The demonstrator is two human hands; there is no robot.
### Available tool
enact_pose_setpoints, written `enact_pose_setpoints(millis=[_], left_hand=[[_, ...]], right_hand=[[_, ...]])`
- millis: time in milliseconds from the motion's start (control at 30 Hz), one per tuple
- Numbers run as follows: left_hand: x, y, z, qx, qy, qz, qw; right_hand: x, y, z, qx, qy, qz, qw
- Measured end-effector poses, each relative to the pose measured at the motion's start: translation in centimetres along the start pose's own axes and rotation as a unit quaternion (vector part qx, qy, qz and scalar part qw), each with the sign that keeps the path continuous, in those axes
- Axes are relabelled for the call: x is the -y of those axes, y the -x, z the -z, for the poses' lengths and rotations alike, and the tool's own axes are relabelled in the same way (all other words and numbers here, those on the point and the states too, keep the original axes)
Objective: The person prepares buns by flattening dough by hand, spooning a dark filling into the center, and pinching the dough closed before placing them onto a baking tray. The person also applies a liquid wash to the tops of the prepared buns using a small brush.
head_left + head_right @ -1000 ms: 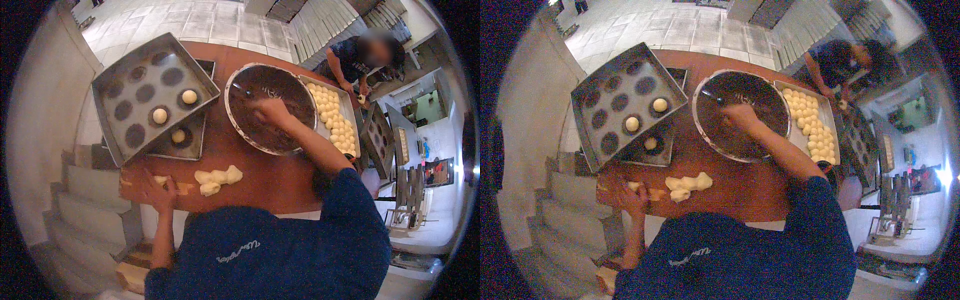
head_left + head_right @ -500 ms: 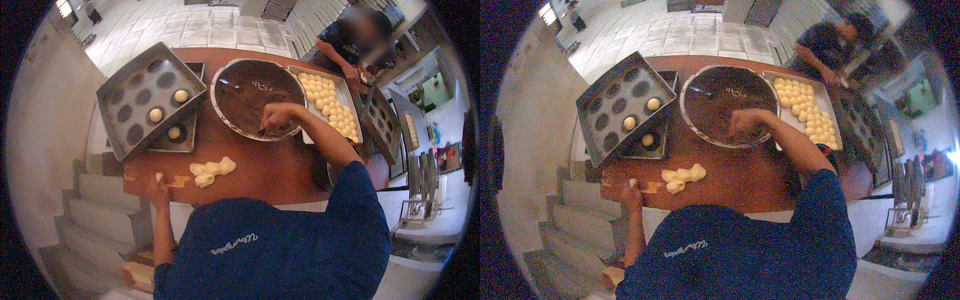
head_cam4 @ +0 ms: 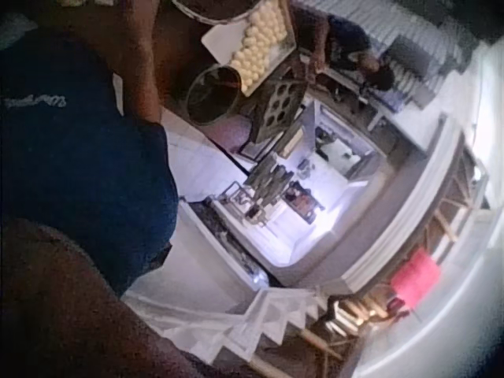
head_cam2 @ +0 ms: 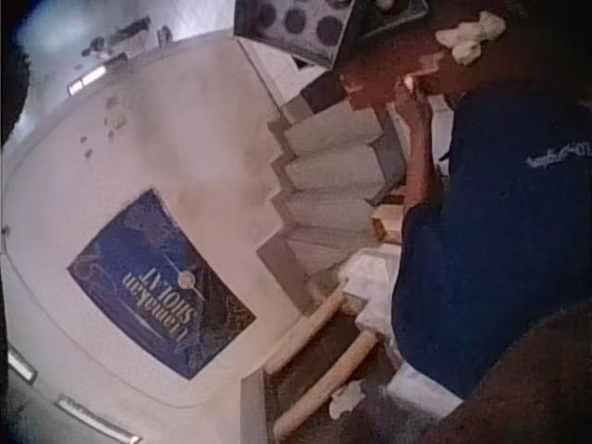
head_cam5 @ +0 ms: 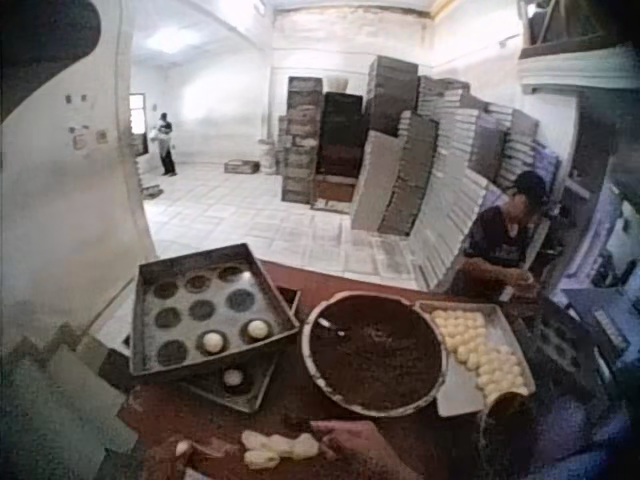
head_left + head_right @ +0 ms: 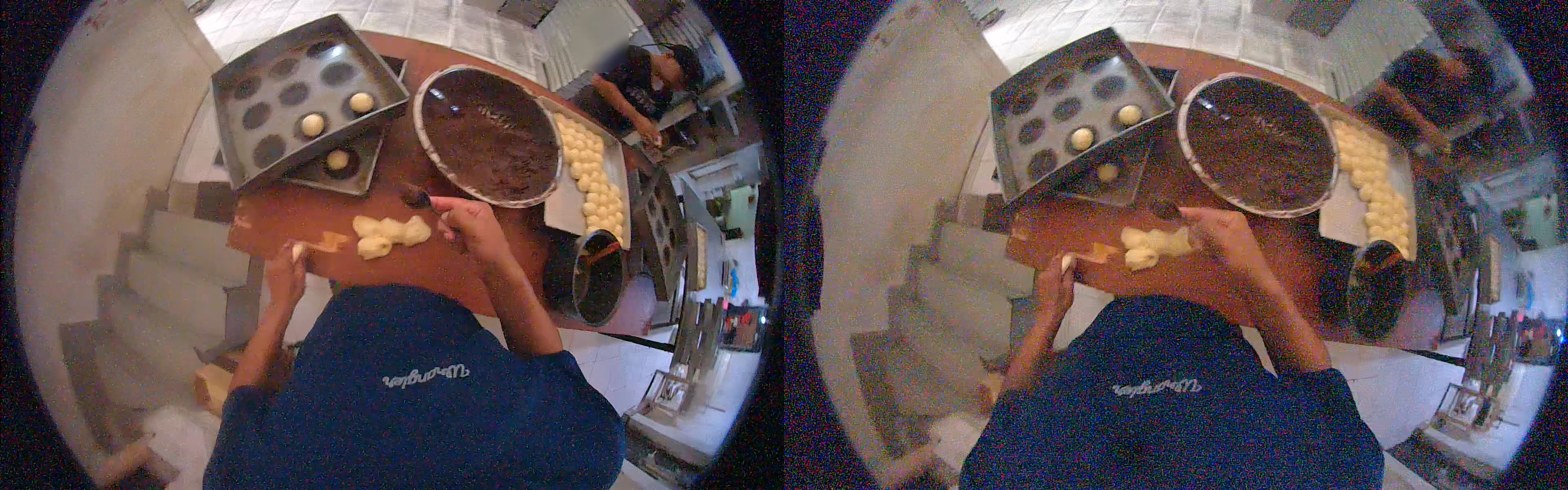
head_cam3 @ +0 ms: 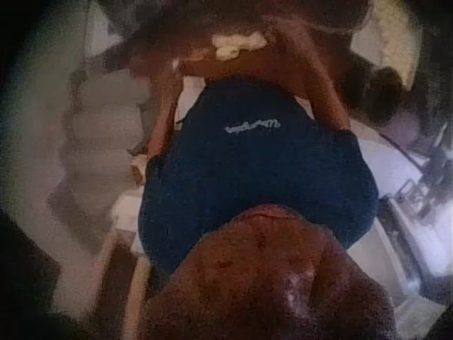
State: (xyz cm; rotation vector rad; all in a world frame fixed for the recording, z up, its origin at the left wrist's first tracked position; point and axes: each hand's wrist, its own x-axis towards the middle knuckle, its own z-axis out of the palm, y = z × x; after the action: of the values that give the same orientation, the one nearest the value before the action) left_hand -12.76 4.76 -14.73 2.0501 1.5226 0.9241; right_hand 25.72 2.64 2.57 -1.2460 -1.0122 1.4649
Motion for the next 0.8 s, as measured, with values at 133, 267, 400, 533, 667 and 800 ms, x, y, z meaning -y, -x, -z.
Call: enact_pose_setpoints(millis=[133,267,400,533,667,800], left_hand=[[-9.2,-4.6,-1.6,0.072,0.606,0.34,0.715],[-18.9,-8.7,2.7,0.102,0.79,0.283,0.534],[-18.0,-9.9,3.4,0.112,0.79,0.279,0.534],[-12.1,-8.9,1.4,0.055,0.788,0.276,0.548],[-13.1,-9.0,4.2,0.064,0.803,0.239,0.543],[-14.8,-7.4,4.4,0.062,0.823,0.309,0.473]], right_hand=[[-0.1,0.1,-7.2,-0.015,0.195,0.206,0.959],[0.8,-0.9,-8.5,-0.03,0.482,0.315,0.817],[1.7,0.5,-7.7,0.013,0.631,0.247,0.736],[3.2,-0.5,0.0,0.023,0.691,0.14,0.709],[6.3,-7.0,6.3,-0.094,0.784,0.008,0.613],[-0.5,-11.1,10.9,-0.102,0.799,-0.014,0.592]])
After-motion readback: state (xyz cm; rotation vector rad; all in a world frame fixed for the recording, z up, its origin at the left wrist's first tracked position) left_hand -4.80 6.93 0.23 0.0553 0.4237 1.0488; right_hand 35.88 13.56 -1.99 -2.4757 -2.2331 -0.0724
